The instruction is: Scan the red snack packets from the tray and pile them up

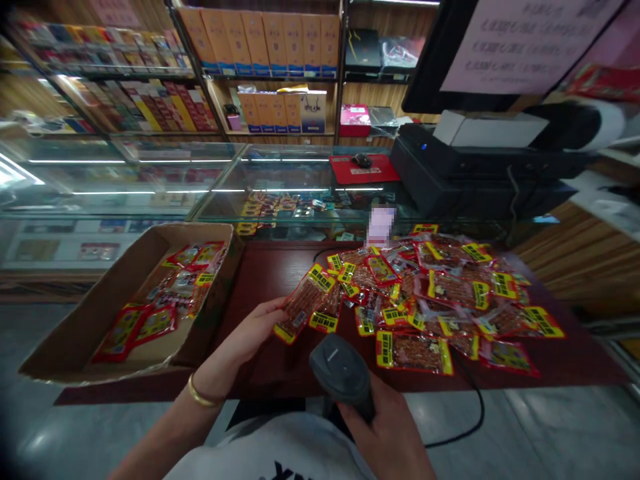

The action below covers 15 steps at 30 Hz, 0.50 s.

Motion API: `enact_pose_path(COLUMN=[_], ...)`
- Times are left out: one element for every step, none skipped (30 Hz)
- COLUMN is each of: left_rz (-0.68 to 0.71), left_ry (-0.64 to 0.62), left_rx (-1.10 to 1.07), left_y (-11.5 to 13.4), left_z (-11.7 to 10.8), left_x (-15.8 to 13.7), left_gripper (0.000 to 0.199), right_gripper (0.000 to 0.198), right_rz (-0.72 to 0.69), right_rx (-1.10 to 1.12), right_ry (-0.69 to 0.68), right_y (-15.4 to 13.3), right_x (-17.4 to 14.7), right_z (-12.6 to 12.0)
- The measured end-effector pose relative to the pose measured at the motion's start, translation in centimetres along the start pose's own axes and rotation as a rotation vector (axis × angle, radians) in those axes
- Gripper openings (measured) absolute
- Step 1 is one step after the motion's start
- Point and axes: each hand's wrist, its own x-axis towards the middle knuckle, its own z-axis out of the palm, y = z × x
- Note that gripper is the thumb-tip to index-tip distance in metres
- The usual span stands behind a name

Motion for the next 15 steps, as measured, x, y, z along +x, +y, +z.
enact_pose_path(left_rz=[0.044,0.094,0.144,0.186,0.220,0.245,0.258,0.267,0.282,0.310,0.351,0.403,0.462,0.517,0.557], left_ry=[-0.035,-0.072,-0.105,-0.131,-0.155,-0.177,-0.201,-0.219,-0.226,-0.216,-0.183,-0.138,-0.094,-0.053,-0.015], left_rx=[0.060,0.130,0.204,0.276,0.337,0.386,0.428,0.466,0.503,0.542,0.584,0.621,0.650,0.673,0.695], left_y=[0.2,0.4,0.8,1.3,1.9,2.5,3.2,3.8,4.5,5.0,5.3,5.6,5.7,5.7,5.7], left_z=[0.6,1.3,2.2,3.3,4.5,5.7,7.0,8.1,9.2,10.0,10.5,10.6,10.3,9.6,8.5], left_x=[1.0,2.2,3.6,5.3,7.0,8.8,10.6,12.2,13.5,14.5,14.9,14.9,14.4,13.4,12.0], left_gripper=[0.041,0.042,0.043,0.045,0.046,0.048,0.048,0.047,0.045,0.043,0.042,0.041,0.039,0.039,0.038], right_gripper=[0.034,0.033,0.033,0.033,0.034,0.034,0.033,0.031,0.030,0.030,0.030,0.031,0.032,0.033,0.034], right_rz=[0.022,0.036,0.047,0.053,0.054,0.053,0.052,0.050,0.050,0.052,0.054,0.056,0.059,0.059,0.056], right_rx=[0.014,0.019,0.012,-0.007,-0.033,-0.063,-0.093,-0.115,-0.129,-0.136,-0.137,-0.136,-0.137,-0.142,-0.152], right_ry=[0.023,0.029,0.027,0.024,0.022,0.020,0.028,0.042,0.059,0.068,0.073,0.070,0.065,0.061,0.059], right_y=[0.2,0.6,1.0,1.6,2.2,2.7,3.1,3.4,3.5,3.5,3.4,3.1,3.0,2.8,2.8], right_x=[-0.1,-0.3,-0.5,-0.7,-0.9,-1.1,-1.2,-1.3,-1.3,-1.3,-1.3,-1.2,-1.1,-1.0,-0.9], right_z=[-0.1,-0.3,-0.5,-0.8,-1.1,-1.4,-1.6,-1.8,-1.9,-2.0,-2.1,-2.1,-2.0,-2.0,-1.9])
